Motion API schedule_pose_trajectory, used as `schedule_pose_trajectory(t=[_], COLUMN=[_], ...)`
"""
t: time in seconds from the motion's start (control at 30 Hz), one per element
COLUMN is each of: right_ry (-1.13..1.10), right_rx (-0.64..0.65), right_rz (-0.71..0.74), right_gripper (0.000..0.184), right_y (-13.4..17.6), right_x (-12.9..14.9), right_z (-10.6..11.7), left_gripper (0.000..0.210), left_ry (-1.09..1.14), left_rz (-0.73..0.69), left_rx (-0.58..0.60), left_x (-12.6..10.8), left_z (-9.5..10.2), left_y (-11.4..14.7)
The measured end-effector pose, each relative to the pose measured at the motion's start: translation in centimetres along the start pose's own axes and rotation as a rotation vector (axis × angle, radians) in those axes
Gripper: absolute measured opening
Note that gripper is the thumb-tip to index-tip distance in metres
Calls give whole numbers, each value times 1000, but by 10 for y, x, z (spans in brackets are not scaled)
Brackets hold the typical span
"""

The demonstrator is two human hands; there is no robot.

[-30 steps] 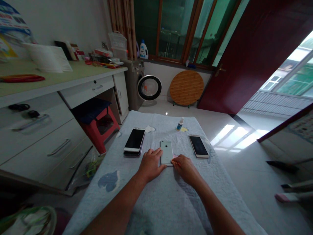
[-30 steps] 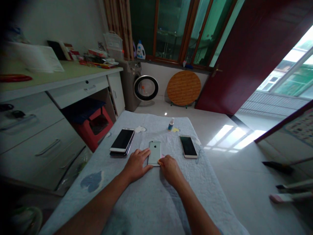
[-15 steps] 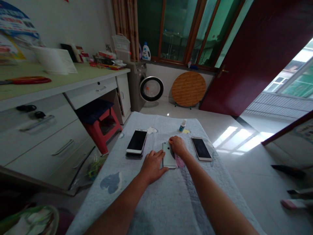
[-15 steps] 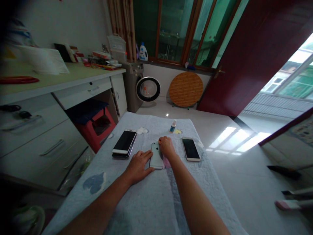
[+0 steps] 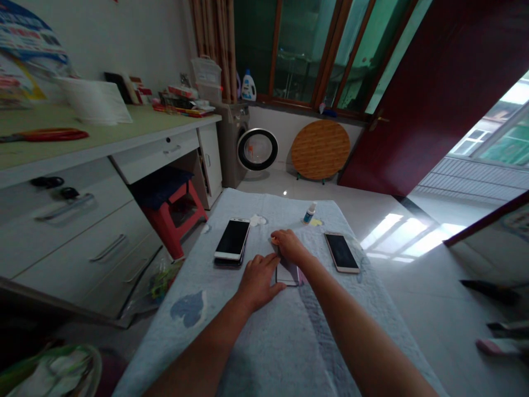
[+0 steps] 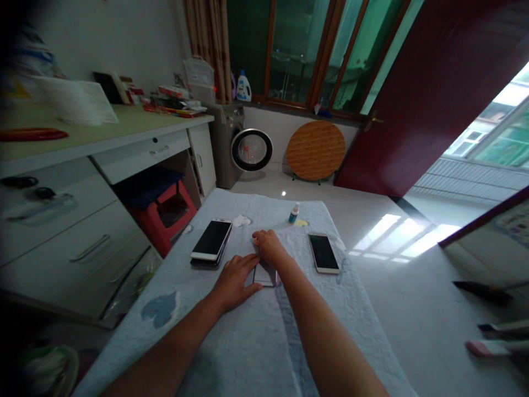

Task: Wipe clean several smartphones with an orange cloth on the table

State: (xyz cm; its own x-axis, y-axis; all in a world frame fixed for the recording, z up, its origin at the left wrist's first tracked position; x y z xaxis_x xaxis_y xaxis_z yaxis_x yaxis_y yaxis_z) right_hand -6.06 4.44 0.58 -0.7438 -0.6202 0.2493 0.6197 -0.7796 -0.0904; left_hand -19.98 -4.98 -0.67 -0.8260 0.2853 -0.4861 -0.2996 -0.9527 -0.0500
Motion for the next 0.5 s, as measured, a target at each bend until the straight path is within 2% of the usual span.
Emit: schedule_pose_trajectory(t=[0.13, 0.23, 0.33, 0.5], right_ry=[-34, -33, -59, -157], right_rx=[1, 9, 13, 25], right_rz=[58, 84, 84, -29], right_gripper=[28, 24, 22, 28], right_y=[14, 30, 48, 74], right_x=[15, 32, 48, 68], right_z=[1, 2, 3, 6], left_gripper=[89, 102, 104, 98], left_ry=[95, 154, 184, 173], left_rz=[84, 75, 73, 94], left_rx=[-115, -187, -215, -200], left_x=[5, 7, 8, 8], left_z=[-8, -14, -18, -16], left_y=[-2, -2, -1, -1])
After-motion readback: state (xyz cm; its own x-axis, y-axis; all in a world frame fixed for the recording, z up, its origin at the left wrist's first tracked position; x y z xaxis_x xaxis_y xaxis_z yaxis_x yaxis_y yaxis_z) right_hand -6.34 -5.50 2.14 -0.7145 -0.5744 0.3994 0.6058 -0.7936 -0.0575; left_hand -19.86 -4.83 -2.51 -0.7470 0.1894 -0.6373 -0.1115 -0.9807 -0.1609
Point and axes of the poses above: each hand's wrist, its own y-axis away from the middle knuckle, its own z-axis out of the back of the hand, x = y × z, the point moved 1 cm from there along -y, towards the middle knuckle, and after that the axes turned 11 degrees about z, right-handed, at the moved point
